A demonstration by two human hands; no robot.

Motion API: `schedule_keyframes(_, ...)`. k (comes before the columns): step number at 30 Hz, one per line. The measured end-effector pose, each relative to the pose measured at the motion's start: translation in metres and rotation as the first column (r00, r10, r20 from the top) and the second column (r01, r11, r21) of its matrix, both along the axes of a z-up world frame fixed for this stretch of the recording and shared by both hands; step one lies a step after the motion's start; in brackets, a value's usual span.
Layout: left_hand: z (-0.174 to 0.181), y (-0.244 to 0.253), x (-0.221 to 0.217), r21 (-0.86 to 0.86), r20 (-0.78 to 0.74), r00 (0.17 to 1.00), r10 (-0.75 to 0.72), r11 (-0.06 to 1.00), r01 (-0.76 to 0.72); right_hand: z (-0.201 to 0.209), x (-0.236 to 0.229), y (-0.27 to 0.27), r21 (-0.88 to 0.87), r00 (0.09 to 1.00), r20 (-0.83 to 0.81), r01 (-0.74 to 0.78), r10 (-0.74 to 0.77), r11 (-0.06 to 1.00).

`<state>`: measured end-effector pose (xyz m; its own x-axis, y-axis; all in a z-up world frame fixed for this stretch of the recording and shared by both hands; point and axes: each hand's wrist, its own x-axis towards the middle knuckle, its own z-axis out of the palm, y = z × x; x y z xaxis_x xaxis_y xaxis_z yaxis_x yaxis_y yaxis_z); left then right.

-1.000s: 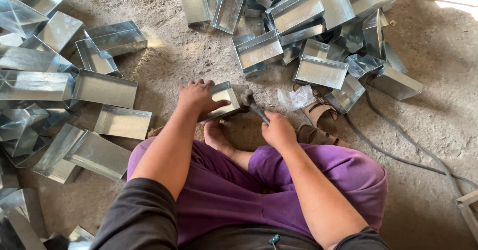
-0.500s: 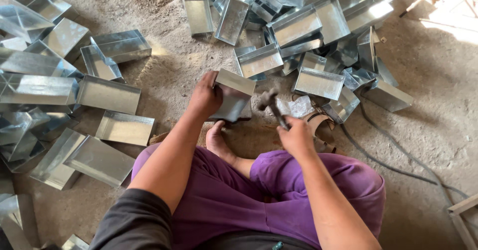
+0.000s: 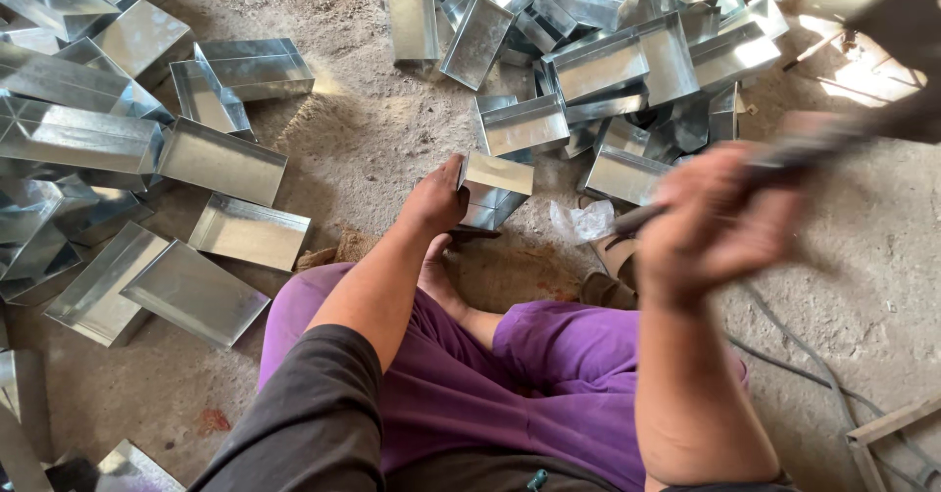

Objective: The person sits on the floor and repeatedly hammers small rectangular metal boxes with a hammer. They pick up each box, place it on a small block, strike it several times, and then toss it aside. The person handles the boxes one at a time and continues this process throughout the clip.

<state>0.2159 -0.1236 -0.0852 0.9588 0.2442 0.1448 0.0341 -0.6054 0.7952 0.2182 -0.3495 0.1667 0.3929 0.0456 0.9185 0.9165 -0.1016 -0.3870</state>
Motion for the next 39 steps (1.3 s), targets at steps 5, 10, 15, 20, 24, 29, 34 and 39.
schedule_keyframes(5, -0.001, -0.001, -0.002, -0.051, 0.001, 1.0, -0.022, 0.998, 0.022, -0.074, 0.001, 0.033, -0.673, 0.974, -0.196, -0.048, -0.115, 0.738)
schedule_keyframes(10, 0.0, -0.004, -0.001, -0.025, 0.071, 0.997, -0.035, 0.999, 0.037, -0.08, 0.003, 0.026, -0.672, 0.912, -0.322, -0.033, -0.252, 0.74)
schedule_keyframes(15, 0.024, 0.001, -0.009, 0.062, 0.091, 0.996, -0.002, 0.998, -0.004, -0.044, -0.002, 0.0, -0.44, 0.77, -0.616, -0.162, -0.167, 0.883)
schedule_keyframes(20, 0.046, 0.01, -0.016, 0.396, 0.308, 0.949, -0.064, 0.916, -0.066, -0.024, -0.009, -0.046, -0.288, 0.891, -0.45, -0.087, -0.054, 0.954)
schedule_keyframes(24, 0.045, 0.003, -0.008, 0.708, -0.081, 0.994, -0.077, 0.697, 0.112, -0.029, -0.014, -0.073, -0.237, 0.961, -0.241, 0.074, -0.133, 0.969)
schedule_keyframes(29, 0.036, 0.003, -0.009, 0.661, -0.027, 0.997, -0.076, 0.747, 0.075, -0.093, -0.016, -0.051, -0.198, 0.957, -0.221, 0.143, -0.187, 0.97)
schedule_keyframes(34, 0.038, 0.002, -0.011, 0.693, -0.066, 0.996, -0.056, 0.716, 0.086, -0.146, -0.014, -0.03, -0.665, 0.847, -0.425, -0.054, -0.319, 0.745)
schedule_keyframes(39, 0.04, 0.002, -0.011, 0.699, -0.004, 0.998, -0.07, 0.713, 0.052, -0.148, -0.009, -0.041, -0.536, 0.863, -0.421, 0.014, -0.281, 0.844)
